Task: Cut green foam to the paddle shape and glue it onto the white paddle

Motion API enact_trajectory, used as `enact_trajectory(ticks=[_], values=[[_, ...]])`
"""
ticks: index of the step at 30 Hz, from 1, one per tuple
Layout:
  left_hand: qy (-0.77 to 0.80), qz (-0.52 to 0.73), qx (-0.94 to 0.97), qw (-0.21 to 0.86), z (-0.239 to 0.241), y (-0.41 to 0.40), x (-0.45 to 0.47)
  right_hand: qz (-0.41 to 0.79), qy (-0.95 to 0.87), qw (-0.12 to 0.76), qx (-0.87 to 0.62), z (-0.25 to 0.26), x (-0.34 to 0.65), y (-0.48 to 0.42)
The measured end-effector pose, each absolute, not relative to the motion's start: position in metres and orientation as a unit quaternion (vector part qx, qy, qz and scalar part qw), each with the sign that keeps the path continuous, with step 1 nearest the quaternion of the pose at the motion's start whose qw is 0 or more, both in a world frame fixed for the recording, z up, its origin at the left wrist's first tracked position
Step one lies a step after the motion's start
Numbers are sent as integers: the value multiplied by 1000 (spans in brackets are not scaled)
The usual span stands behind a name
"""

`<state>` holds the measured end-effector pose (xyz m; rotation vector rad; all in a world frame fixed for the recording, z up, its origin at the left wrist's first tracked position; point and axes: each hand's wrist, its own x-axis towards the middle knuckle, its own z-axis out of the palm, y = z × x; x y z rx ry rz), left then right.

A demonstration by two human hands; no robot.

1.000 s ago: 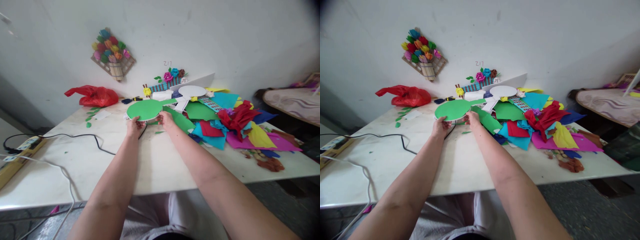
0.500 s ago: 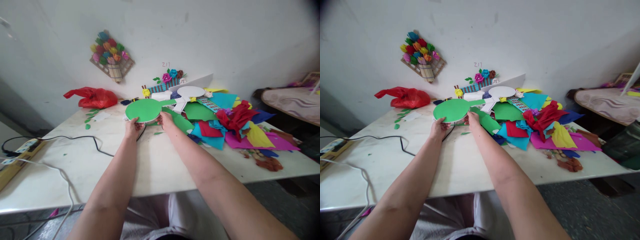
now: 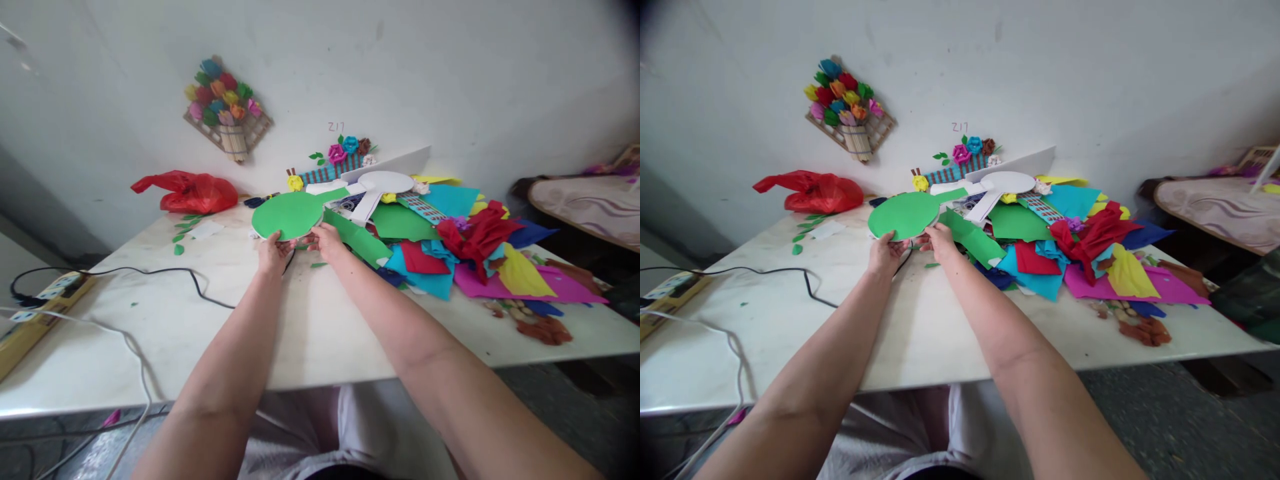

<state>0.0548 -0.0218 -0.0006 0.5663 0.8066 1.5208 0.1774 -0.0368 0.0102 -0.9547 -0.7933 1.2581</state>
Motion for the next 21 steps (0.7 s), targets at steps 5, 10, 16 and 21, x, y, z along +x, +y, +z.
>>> enact_trajectory(ticks=[5,10,16,21], values=[[358,665,228,614,1,-23,57,561,-355,633,-398,9,180,-35],[351,670,226,614,4,-26,60,568,-356,639,-377,8,178,-34],[345,674,206,620,6,-26,63,565,-360,647,-365,5,175,-33],[347,672,206,621,9,-32,66,558,-368,653,-356,4,174,-34]])
